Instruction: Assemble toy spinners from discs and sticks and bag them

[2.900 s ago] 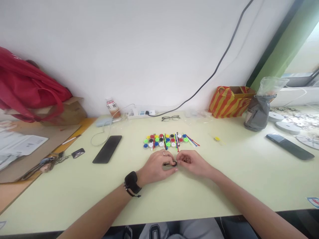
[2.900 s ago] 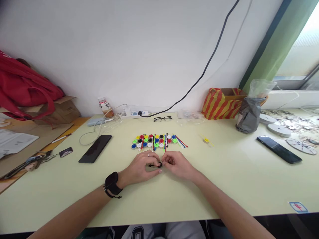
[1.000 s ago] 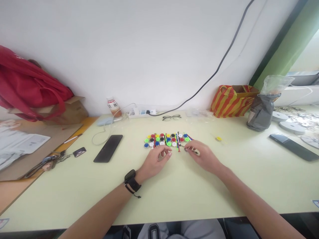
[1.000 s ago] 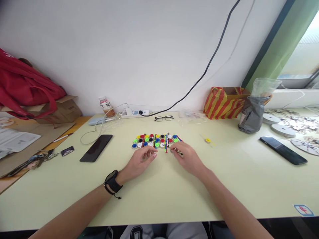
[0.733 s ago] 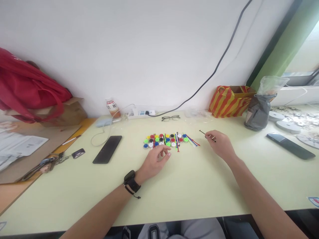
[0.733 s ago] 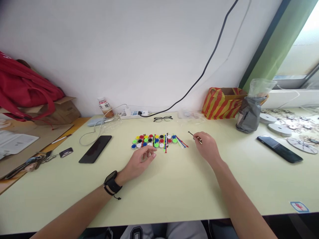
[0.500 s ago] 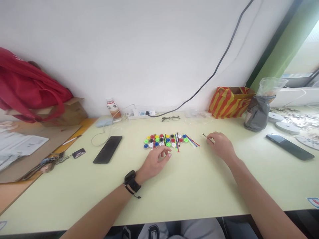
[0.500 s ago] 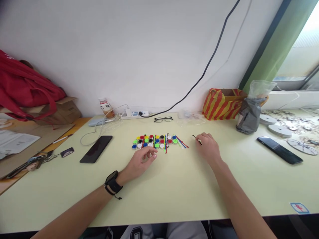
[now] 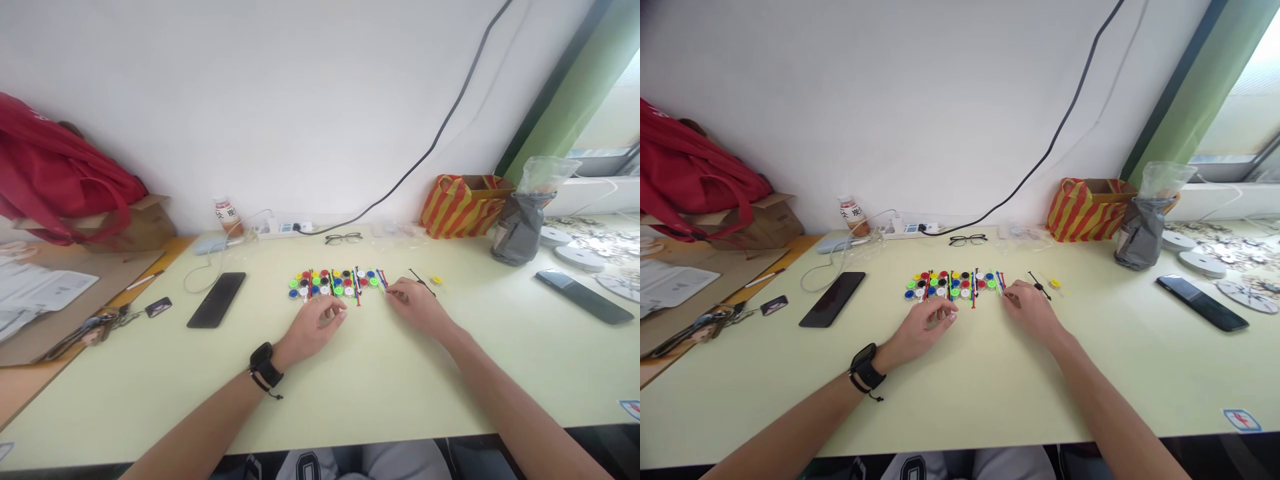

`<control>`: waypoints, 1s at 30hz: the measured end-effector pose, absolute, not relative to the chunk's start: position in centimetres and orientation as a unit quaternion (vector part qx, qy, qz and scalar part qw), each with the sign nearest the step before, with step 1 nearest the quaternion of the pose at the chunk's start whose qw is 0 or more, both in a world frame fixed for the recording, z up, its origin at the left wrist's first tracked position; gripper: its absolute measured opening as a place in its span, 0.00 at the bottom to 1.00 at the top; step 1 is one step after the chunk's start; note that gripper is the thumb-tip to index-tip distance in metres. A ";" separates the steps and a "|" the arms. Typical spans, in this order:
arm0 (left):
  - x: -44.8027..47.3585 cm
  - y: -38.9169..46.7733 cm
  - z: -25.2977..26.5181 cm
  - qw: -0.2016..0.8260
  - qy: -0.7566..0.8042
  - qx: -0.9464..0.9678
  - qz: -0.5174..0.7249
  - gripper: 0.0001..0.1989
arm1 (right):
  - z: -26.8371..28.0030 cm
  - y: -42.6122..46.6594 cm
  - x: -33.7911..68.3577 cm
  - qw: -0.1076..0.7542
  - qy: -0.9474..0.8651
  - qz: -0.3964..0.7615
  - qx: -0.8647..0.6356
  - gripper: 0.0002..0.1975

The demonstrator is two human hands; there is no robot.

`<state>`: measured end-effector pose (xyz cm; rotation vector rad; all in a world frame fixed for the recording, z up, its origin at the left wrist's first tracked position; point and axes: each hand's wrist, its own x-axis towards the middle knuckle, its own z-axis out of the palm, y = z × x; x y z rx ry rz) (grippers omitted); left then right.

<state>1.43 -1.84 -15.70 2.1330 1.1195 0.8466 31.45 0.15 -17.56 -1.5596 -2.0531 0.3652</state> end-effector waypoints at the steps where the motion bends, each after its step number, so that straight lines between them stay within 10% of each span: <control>1: 1.4 -1.8 -15.7 0.289 0.420 0.800 0.317 0.10 | -17.6 0.2 31.5 0.268 -0.759 0.126 -0.580 0.12; 30: 1.6 -2.1 -15.1 0.282 0.397 0.828 0.279 0.08 | -18.7 1.3 31.7 0.257 -0.764 0.040 -0.591 0.16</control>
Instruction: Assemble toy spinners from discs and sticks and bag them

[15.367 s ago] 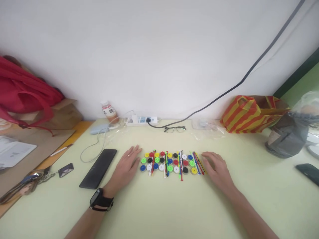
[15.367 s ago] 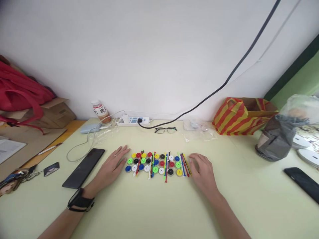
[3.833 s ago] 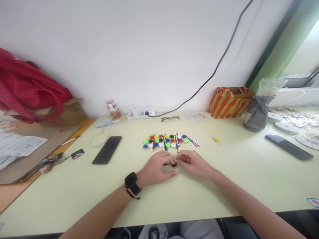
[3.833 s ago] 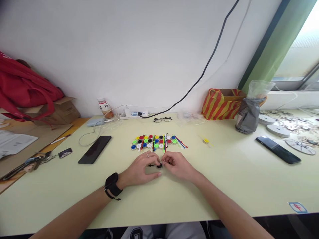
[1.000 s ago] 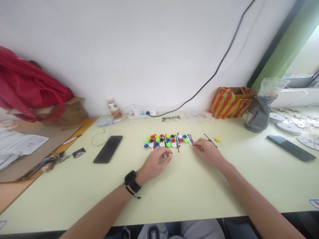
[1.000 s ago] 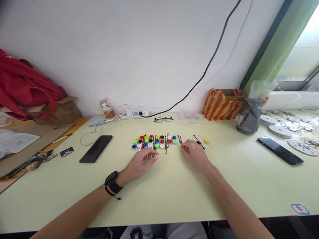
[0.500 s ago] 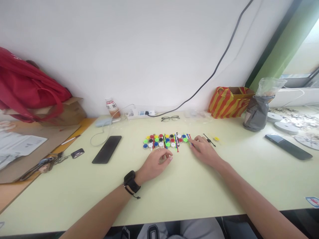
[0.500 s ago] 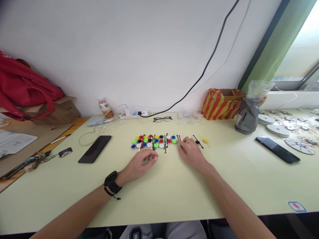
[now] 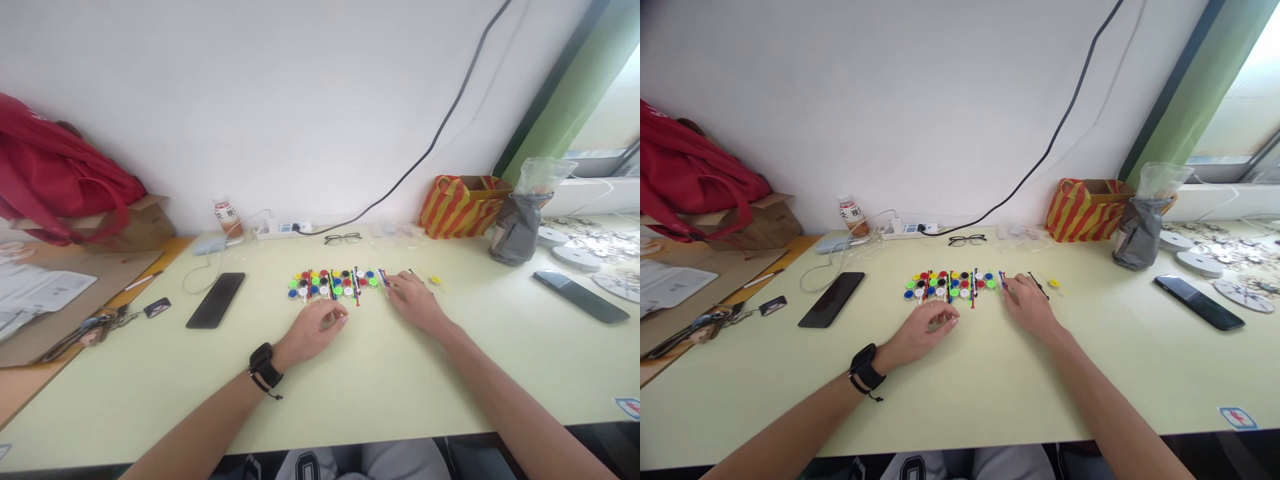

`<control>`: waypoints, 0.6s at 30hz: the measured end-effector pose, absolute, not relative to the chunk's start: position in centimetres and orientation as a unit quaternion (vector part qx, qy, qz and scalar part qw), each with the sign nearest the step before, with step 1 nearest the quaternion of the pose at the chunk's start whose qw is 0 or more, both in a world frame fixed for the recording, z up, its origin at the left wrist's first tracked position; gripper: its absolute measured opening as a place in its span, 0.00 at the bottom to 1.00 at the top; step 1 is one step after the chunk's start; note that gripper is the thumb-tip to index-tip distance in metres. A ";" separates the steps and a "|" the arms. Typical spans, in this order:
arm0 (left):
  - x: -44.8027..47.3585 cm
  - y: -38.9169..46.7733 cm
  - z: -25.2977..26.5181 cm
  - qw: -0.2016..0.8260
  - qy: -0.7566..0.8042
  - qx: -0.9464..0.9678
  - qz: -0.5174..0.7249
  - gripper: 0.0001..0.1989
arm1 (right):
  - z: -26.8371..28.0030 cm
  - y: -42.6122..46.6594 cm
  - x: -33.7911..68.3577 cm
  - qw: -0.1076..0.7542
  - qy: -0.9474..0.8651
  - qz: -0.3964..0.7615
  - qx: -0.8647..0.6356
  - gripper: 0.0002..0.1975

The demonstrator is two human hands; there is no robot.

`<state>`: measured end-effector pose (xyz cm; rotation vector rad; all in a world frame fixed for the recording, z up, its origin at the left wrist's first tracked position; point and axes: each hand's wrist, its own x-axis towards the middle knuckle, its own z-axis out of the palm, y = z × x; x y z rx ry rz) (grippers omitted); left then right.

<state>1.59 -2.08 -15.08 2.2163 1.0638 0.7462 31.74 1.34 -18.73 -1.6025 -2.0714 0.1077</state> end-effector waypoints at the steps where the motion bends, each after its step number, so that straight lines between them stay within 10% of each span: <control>1: 1.6 -2.1 -15.1 0.283 0.397 0.828 0.277 0.08 | -18.8 1.4 31.9 0.258 -0.761 0.039 -0.594 0.15; 18: 1.6 -2.1 -15.2 0.278 0.396 0.831 0.274 0.07 | -18.7 1.9 32.5 0.351 -0.725 0.035 -0.592 0.08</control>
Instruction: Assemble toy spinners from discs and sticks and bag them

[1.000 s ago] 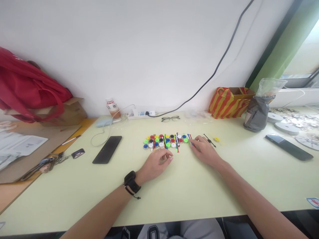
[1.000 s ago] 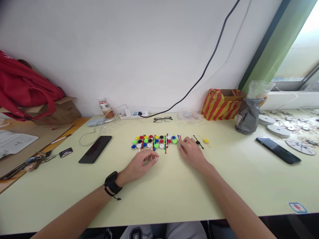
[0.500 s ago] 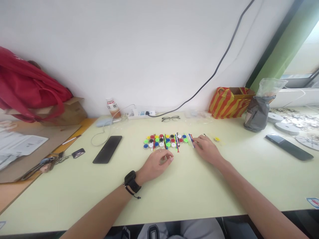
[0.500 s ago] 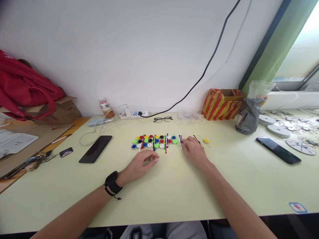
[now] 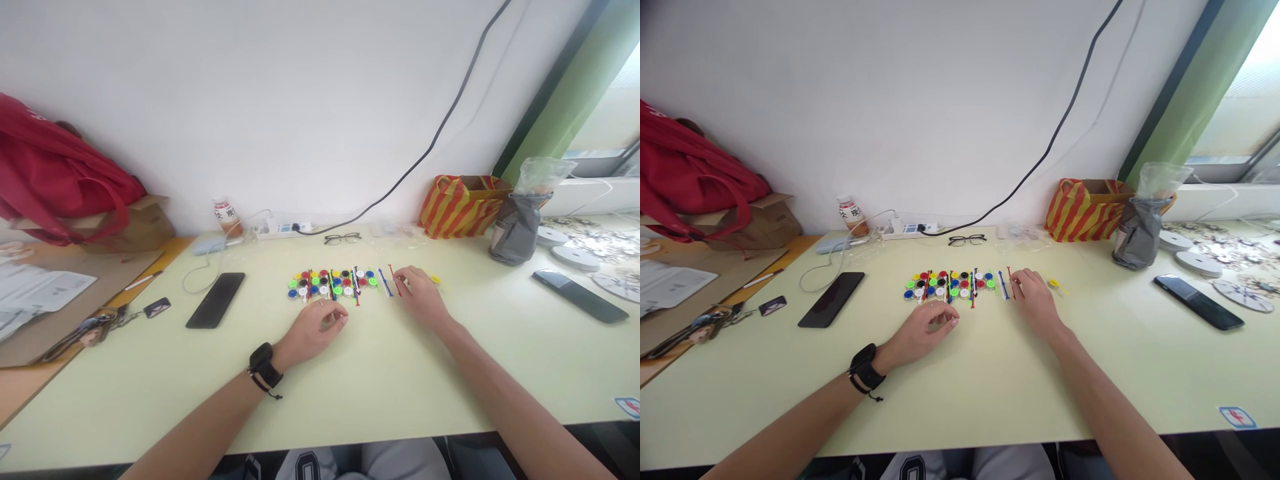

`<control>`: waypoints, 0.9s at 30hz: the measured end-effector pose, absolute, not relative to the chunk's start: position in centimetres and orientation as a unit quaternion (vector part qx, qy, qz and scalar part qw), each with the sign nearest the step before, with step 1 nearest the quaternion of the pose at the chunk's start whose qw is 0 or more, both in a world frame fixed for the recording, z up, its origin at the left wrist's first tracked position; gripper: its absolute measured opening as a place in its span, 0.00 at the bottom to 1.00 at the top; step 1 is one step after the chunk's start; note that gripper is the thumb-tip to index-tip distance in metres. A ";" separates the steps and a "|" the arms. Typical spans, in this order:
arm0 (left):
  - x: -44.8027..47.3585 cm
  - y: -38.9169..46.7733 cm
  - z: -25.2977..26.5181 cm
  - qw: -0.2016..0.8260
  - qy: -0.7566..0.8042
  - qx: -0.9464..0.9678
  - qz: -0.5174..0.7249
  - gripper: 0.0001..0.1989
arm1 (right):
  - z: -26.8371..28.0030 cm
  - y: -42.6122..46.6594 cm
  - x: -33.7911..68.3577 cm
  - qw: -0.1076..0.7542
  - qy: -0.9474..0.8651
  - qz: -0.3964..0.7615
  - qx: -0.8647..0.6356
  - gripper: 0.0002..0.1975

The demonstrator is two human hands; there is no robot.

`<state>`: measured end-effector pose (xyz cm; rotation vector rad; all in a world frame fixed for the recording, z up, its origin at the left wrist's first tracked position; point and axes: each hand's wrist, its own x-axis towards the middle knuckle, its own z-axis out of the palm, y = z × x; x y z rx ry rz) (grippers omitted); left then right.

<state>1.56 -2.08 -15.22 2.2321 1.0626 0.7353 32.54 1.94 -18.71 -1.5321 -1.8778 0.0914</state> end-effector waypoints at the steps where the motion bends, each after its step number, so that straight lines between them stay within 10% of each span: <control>1: 1.6 -2.1 -15.2 0.278 0.396 0.832 0.273 0.07 | -18.6 1.9 32.5 0.367 -0.721 0.039 -0.587 0.07; 27: 1.6 -2.2 -15.3 0.272 0.389 0.838 0.270 0.07 | -17.3 1.5 31.4 0.487 -0.671 0.230 -0.510 0.17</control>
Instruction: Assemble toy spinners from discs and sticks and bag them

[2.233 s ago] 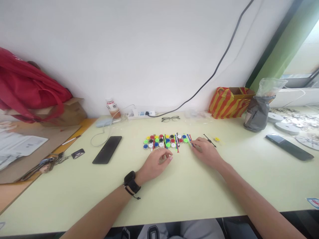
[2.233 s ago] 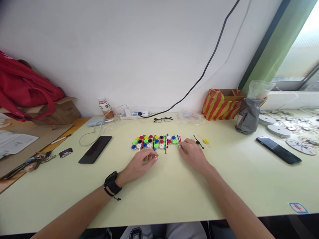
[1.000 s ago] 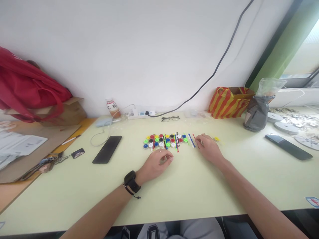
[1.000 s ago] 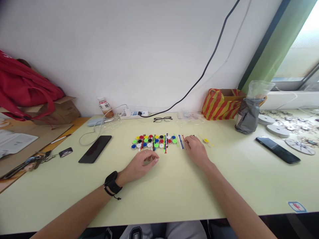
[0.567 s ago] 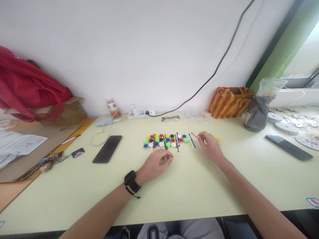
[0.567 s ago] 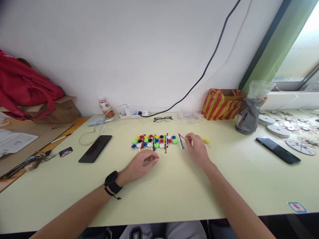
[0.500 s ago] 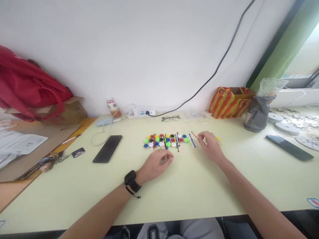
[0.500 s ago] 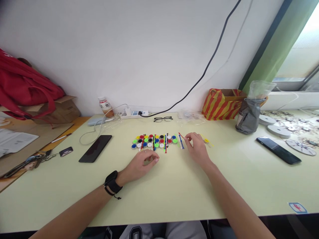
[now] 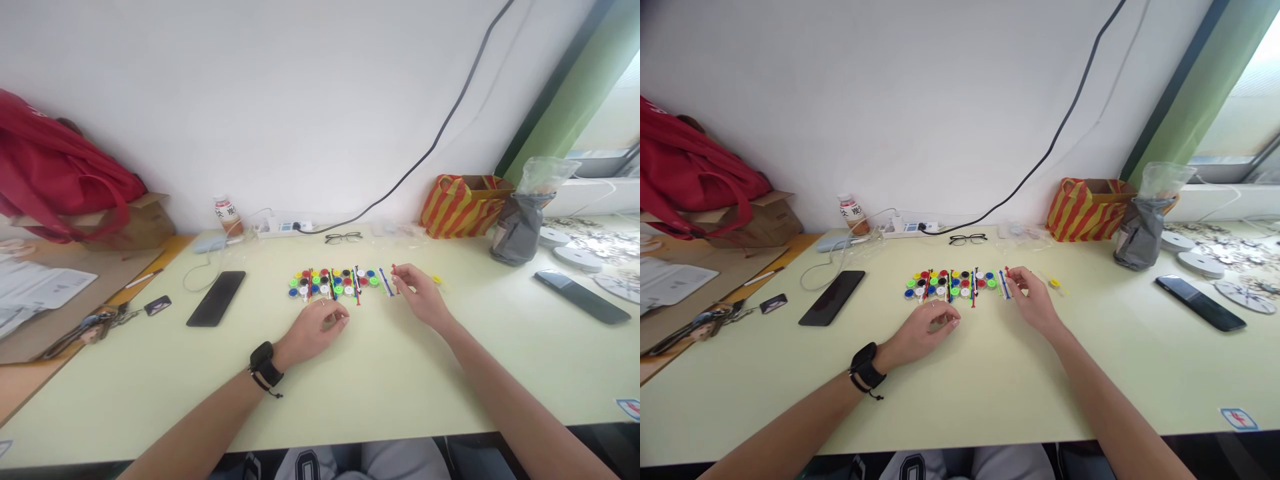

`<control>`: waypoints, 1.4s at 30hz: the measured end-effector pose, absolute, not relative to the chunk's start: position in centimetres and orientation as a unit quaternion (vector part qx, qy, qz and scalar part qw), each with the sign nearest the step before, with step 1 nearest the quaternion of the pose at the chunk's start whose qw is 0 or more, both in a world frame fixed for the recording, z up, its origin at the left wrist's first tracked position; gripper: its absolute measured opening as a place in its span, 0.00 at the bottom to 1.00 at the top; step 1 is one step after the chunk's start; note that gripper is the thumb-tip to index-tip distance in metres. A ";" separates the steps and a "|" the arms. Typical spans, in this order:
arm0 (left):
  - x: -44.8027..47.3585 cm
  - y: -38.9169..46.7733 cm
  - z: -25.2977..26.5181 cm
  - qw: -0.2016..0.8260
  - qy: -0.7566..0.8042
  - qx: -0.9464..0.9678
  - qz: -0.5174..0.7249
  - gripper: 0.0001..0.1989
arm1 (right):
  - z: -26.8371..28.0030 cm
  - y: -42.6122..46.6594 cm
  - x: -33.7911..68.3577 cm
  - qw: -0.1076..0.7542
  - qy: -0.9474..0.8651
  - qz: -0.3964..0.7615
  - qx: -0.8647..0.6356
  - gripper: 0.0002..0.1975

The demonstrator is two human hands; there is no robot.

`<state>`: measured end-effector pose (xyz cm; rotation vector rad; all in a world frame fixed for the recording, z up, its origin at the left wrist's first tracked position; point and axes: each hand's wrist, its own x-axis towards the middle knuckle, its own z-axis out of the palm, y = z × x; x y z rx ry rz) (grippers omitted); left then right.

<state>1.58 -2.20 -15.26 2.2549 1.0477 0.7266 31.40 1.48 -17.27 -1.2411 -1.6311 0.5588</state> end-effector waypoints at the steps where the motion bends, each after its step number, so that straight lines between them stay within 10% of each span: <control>1: 1.6 -2.2 -15.2 0.271 0.388 0.838 0.271 0.07 | -17.1 1.4 31.4 0.494 -0.666 0.233 -0.508 0.17; 42: 2.5 -3.4 -14.4 0.194 0.305 0.919 0.161 0.31 | -17.7 0.9 29.2 0.482 -0.671 0.185 -0.532 0.09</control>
